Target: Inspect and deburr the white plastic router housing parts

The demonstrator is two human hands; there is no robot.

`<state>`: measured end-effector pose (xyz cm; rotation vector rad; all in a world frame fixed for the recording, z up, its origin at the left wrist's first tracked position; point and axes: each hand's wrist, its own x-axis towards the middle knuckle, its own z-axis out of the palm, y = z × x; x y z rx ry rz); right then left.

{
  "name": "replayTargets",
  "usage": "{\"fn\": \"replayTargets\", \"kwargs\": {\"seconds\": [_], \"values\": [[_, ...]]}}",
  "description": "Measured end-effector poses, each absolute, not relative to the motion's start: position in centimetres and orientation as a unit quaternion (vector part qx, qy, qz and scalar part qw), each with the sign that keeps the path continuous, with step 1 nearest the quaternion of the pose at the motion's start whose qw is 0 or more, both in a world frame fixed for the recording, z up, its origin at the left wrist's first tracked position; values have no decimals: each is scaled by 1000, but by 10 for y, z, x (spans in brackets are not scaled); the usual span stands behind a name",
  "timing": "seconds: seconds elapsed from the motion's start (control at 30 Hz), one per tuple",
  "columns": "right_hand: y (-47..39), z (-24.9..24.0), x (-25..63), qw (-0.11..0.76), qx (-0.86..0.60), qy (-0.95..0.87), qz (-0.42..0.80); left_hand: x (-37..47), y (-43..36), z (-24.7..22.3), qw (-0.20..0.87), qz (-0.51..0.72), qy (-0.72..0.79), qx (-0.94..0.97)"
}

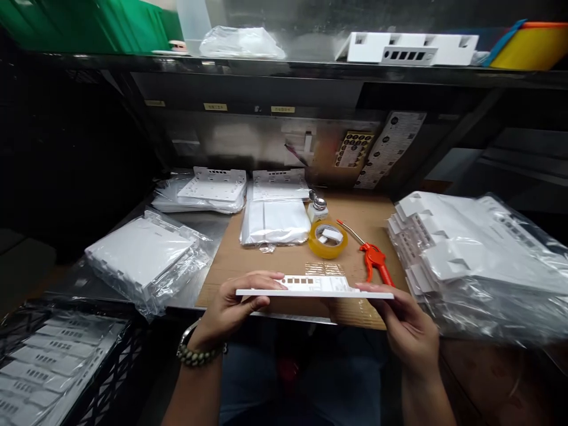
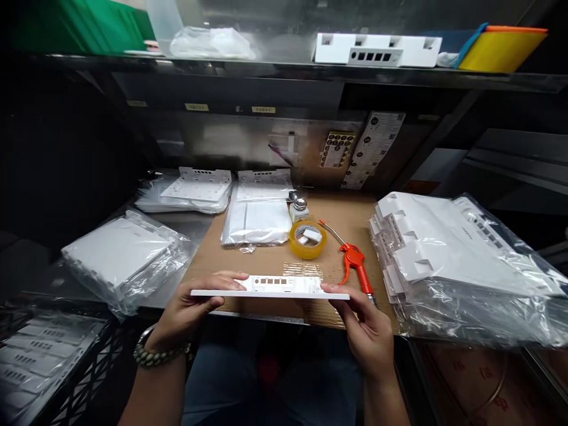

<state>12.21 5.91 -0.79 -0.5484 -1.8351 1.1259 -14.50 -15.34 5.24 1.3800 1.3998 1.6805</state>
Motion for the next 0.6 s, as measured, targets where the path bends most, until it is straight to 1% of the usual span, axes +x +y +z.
{"fn": "replayTargets", "kwargs": {"seconds": [0.07,0.13,0.17,0.23,0.3,0.33,0.4,0.43,0.47,0.57,0.6], "values": [[58,-8,120,469,-195,-739,442,-141,-149,51,272,674,511,459],[55,-4,117,498,-153,-741,423,-137,-143,48,274,777,483,296],[54,0,115,507,-129,-747,410,-136,-141,46,296,817,455,194],[52,11,109,503,-71,-773,381,-140,-142,40,393,837,379,35],[54,24,101,457,3,-814,357,-152,-150,34,509,803,309,-40],[58,29,95,424,40,-835,347,-159,-156,30,544,788,281,-63],[73,37,79,350,83,-876,321,-175,-169,26,548,792,249,-101],[84,39,68,318,72,-898,296,-181,-175,26,535,802,241,-111],[97,40,57,283,27,-924,256,-185,-179,27,515,817,234,-111],[138,38,16,169,-201,-960,102,-188,-186,32,450,865,207,-87],[150,37,3,139,-254,-955,68,-186,-186,34,432,876,201,-81]]}}
